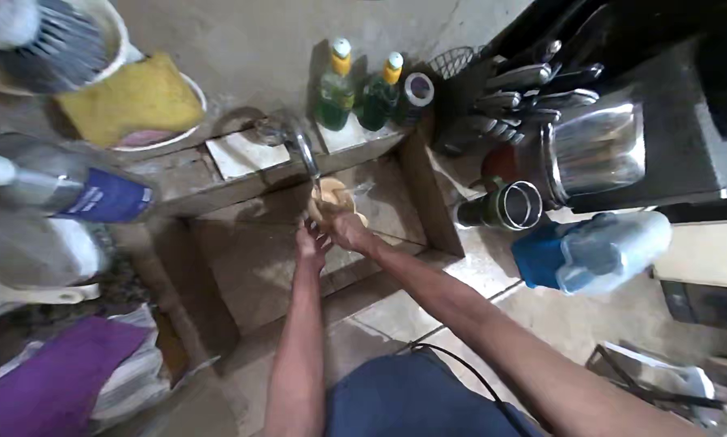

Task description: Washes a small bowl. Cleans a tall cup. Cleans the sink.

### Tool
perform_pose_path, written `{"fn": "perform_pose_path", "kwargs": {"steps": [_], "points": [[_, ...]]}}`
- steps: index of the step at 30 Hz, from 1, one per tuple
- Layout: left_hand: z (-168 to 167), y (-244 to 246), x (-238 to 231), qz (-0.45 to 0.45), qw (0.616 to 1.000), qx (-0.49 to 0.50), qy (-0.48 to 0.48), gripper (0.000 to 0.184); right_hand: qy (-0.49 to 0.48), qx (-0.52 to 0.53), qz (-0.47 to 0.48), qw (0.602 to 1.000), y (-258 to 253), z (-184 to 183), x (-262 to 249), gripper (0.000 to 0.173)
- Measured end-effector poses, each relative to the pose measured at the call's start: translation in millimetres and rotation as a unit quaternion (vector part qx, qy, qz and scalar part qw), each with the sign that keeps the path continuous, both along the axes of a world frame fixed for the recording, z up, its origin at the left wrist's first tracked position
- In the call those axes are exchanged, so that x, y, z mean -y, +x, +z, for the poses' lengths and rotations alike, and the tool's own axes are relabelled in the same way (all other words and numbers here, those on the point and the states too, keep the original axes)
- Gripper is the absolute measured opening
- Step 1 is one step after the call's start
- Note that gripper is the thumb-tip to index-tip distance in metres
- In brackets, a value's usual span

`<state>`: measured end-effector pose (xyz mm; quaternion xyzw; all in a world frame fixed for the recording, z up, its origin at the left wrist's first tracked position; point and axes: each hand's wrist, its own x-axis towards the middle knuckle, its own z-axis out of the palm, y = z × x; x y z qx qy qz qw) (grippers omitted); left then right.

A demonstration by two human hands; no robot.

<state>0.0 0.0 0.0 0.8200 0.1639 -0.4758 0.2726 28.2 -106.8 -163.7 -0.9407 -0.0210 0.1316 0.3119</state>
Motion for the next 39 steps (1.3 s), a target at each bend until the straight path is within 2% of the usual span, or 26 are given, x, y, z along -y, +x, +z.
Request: {"fn": "perform_pose_path", "kwargs": {"steps": [1,2,4,5,6,7,8,10,13,15,16,19,20,22,23,24,26,28,30,31,32,34,36,39], "points": [[2,-1,-6,0.06,0.998,0.029,-0.013,0.037,-0.032,-0.011,0.045,0.998,-4,3,-6,0.043],[2,3,-11,0.137,0.989,0.054,-0.033,0.034,-0.047,-0.023,0.05,0.997,-5,2,-12,0.043],[-8,30,-22,0.268,0.955,0.087,-0.096,0.033,-0.051,-0.042,0.005,0.998,-3,-6,-16,0.054],[-23,52,-34,0.307,0.933,0.099,-0.16,0.039,-0.052,-0.056,0.016,0.997,-5,-7,-18,0.06],[-52,70,-46,0.319,0.911,0.158,-0.209,0.043,-0.046,-0.062,0.038,0.996,-9,-9,-19,0.062],[-89,89,-56,0.312,0.888,0.245,-0.233,0.048,-0.039,-0.074,0.049,0.995,-10,-9,-20,0.066],[-108,109,-65,0.3,0.879,0.283,-0.24,0.052,-0.028,-0.081,0.029,0.996,-10,-11,-20,0.065],[-103,148,-69,0.255,0.898,0.294,-0.207,0.055,-0.025,-0.076,-0.026,0.996,-7,-15,-20,0.058],[-80,199,-57,0.134,0.945,0.273,-0.123,0.069,-0.039,-0.113,0.018,0.993,-4,-14,-24,0.061],[-74,215,-46,0.078,0.961,0.253,-0.082,0.073,-0.035,-0.129,-0.025,0.991,-4,-15,-24,0.052],[-72,220,-41,0.072,0.963,0.252,-0.065,0.071,-0.038,-0.132,-0.043,0.99,-3,-17,-24,0.05],[-81,240,-27,0.107,0.958,0.261,-0.053,0.065,-0.048,-0.161,0.019,0.986,4,-13,-28,0.049],[-86,241,-25,0.12,0.957,0.26,-0.054,0.063,-0.032,-0.152,0.012,0.988,5,-12,-24,0.047],[-85,245,-22,0.142,0.956,0.25,-0.049,0.057,0.028,-0.132,-0.047,0.99,11,-5,-5,0.042],[-82,248,-22,0.155,0.957,0.239,-0.06,0.052,0.091,-0.124,-0.086,0.984,12,-3,9,0.039],[-77,249,-24,0.161,0.96,0.215,-0.081,0.049,0.179,-0.112,-0.141,0.967,7,-1,23,0.036],[-71,249,-32,0.14,0.963,0.173,-0.151,0.044,0.356,-0.109,-0.261,0.891,-12,7,54,0.035],[-62,240,-39,0.073,0.959,0.179,-0.205,0.043,0.507,-0.086,-0.346,0.785,-35,8,89,0.033],[-70,232,-50,0.042,0.949,0.22,-0.223,0.043,0.638,-0.07,-0.385,0.663,-51,9,101,0.027],[-77,233,-51,0.034,0.943,0.25,-0.219,0.044,0.68,-0.061,-0.397,0.614,-54,11,102,0.029],[-86,233,-49,0.028,0.936,0.284,-0.208,0.045,0.704,-0.054,-0.402,0.583,-57,13,101,0.031],[-100,222,-49,0.047,0.919,0.353,-0.169,0.05,0.718,-0.051,-0.403,0.566,-62,21,86,0.032],[-108,186,-53,0.122,0.902,0.381,-0.162,0.053,0.702,-0.06,-0.426,0.567,-64,36,54,0.03],[-133,81,-52,0.225,0.885,0.313,-0.259,0.055,0.725,-0.051,-0.439,0.528,-76,33,22,0.031]]}}
